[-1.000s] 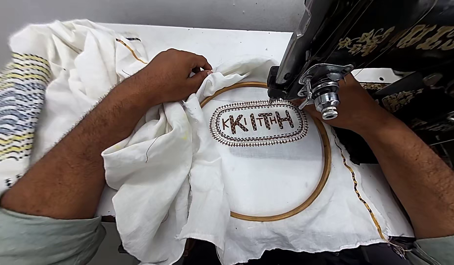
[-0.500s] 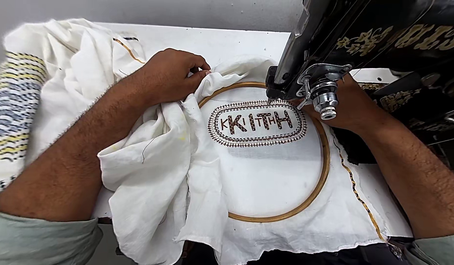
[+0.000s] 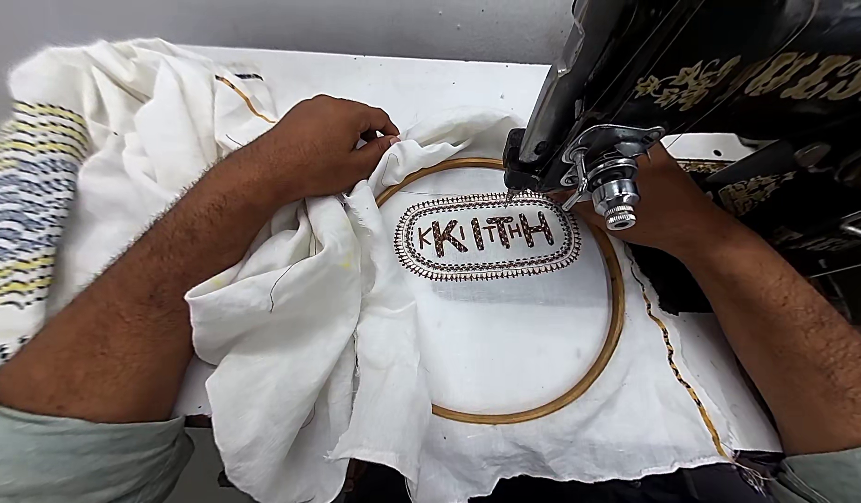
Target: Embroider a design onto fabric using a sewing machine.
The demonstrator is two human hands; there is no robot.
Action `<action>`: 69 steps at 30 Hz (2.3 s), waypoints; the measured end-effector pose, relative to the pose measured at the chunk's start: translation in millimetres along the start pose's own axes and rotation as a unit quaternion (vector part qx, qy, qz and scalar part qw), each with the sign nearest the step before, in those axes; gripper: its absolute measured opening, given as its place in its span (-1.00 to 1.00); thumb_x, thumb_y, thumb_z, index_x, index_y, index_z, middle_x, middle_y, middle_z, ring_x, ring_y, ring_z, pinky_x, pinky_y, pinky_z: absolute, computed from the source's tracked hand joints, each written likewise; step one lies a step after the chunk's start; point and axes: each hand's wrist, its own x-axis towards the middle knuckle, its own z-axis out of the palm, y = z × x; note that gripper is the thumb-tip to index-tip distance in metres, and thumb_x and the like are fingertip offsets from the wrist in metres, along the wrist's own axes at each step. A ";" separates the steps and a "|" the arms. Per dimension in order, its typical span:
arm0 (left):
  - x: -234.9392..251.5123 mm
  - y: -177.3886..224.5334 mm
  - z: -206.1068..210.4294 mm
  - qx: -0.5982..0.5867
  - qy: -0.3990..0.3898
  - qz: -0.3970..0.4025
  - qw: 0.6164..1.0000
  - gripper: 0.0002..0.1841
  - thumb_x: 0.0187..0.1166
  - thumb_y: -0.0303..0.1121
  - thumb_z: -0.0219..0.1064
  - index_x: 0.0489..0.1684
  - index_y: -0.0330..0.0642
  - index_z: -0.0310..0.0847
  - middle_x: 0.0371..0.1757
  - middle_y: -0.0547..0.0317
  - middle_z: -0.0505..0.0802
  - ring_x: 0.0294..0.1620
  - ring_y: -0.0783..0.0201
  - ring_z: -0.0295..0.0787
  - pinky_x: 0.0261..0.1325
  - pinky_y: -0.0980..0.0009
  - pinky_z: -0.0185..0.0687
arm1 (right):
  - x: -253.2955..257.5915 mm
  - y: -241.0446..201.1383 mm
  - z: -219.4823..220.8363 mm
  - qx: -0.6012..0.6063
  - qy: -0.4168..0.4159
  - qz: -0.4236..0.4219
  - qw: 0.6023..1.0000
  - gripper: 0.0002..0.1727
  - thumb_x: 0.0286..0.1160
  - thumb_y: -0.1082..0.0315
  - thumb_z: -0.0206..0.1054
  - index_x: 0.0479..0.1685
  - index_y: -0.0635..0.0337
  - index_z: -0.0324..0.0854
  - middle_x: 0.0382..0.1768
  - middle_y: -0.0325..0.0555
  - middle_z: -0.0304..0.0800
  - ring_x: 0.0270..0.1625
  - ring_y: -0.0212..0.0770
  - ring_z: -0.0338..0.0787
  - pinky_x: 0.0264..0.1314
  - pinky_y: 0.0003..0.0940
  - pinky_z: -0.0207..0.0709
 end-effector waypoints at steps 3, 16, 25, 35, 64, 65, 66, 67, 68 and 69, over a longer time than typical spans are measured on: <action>0.2 -0.8 0.5 0.001 0.003 0.002 1.000 -0.64 0.86 -0.24 0.06 0.21 -0.26 0.72 -0.09 -0.12 0.85 -0.06 -0.04 0.80 0.05 -0.17 0.58 | 1.5 2.5 1.1 -0.003 -0.003 0.004 1.000 -0.80 0.54 0.24 0.37 -0.27 0.20 0.66 -0.40 -0.19 0.61 -0.28 -0.39 0.56 -0.19 -0.33 0.39; 0.1 -1.7 0.6 0.000 0.005 0.004 1.000 -0.65 0.85 -0.24 0.07 0.19 -0.26 0.74 -0.08 -0.11 0.85 -0.05 -0.03 0.80 0.06 -0.16 0.60 | 0.9 2.5 0.6 0.006 0.001 0.001 1.000 -0.81 0.54 0.26 0.36 -0.27 0.23 0.67 -0.39 -0.16 0.61 -0.29 -0.38 0.56 -0.19 -0.32 0.40; 0.3 -2.8 0.7 -0.009 0.005 0.007 1.000 -0.66 0.84 -0.25 0.09 0.19 -0.27 0.73 -0.13 -0.10 0.84 -0.11 -0.01 0.78 0.02 -0.14 0.59 | 2.3 2.4 0.2 0.009 -0.005 0.017 1.000 -0.79 0.56 0.23 0.36 -0.35 0.18 0.63 -0.46 -0.24 0.55 -0.35 -0.42 0.52 -0.25 -0.35 0.36; 0.3 -3.7 1.1 -0.009 0.006 0.009 1.000 -0.66 0.84 -0.26 0.08 0.19 -0.28 0.73 -0.12 -0.10 0.84 -0.09 -0.03 0.79 0.04 -0.14 0.59 | 3.2 3.7 0.7 0.010 -0.005 0.013 1.000 -0.79 0.55 0.23 0.36 -0.34 0.19 0.65 -0.46 -0.24 0.56 -0.36 -0.42 0.52 -0.25 -0.36 0.38; -1.3 6.2 -0.3 0.015 -0.009 0.008 1.000 -0.66 0.86 -0.28 0.07 0.22 -0.29 0.71 -0.03 -0.14 0.84 -0.05 -0.06 0.78 0.07 -0.18 0.58 | 0.6 -1.5 0.1 -0.029 -0.003 -0.001 1.000 -0.80 0.54 0.25 0.36 -0.27 0.23 0.68 -0.41 -0.17 0.63 -0.30 -0.41 0.59 -0.20 -0.38 0.41; -1.1 5.8 0.0 0.015 -0.008 0.011 1.000 -0.66 0.86 -0.27 0.07 0.21 -0.29 0.71 -0.04 -0.14 0.84 -0.06 -0.06 0.79 0.06 -0.18 0.58 | 1.0 0.2 0.9 -0.030 0.000 -0.008 1.000 -0.79 0.54 0.24 0.36 -0.27 0.23 0.68 -0.41 -0.16 0.63 -0.30 -0.40 0.59 -0.20 -0.37 0.42; -0.8 5.6 0.1 0.014 -0.007 0.012 1.000 -0.66 0.86 -0.28 0.07 0.21 -0.29 0.71 -0.04 -0.15 0.84 -0.06 -0.07 0.78 0.06 -0.18 0.58 | 1.5 1.7 1.6 -0.031 0.003 -0.013 0.999 -0.79 0.53 0.23 0.36 -0.28 0.22 0.67 -0.41 -0.17 0.63 -0.30 -0.41 0.59 -0.21 -0.38 0.41; -0.6 5.8 -0.1 0.013 -0.008 0.011 1.000 -0.66 0.86 -0.28 0.06 0.22 -0.30 0.71 -0.03 -0.15 0.84 -0.06 -0.07 0.78 0.06 -0.17 0.58 | 1.5 1.8 1.8 -0.029 0.004 -0.011 1.000 -0.79 0.53 0.24 0.36 -0.28 0.22 0.67 -0.41 -0.17 0.63 -0.30 -0.41 0.59 -0.21 -0.37 0.41; -0.5 6.0 -0.3 0.013 -0.010 0.010 1.000 -0.66 0.86 -0.28 0.06 0.22 -0.29 0.71 -0.03 -0.15 0.84 -0.05 -0.07 0.78 0.07 -0.17 0.58 | 1.2 0.9 1.2 -0.028 0.001 -0.004 1.000 -0.80 0.53 0.25 0.37 -0.28 0.23 0.67 -0.41 -0.17 0.63 -0.30 -0.41 0.59 -0.21 -0.38 0.41; -0.5 6.2 -0.6 0.013 -0.011 0.009 1.000 -0.66 0.86 -0.28 0.06 0.22 -0.29 0.71 -0.03 -0.15 0.84 -0.04 -0.07 0.78 0.07 -0.18 0.58 | 0.8 -1.1 0.1 -0.026 -0.004 0.005 1.000 -0.81 0.54 0.27 0.37 -0.25 0.23 0.68 -0.39 -0.16 0.64 -0.29 -0.40 0.60 -0.19 -0.37 0.42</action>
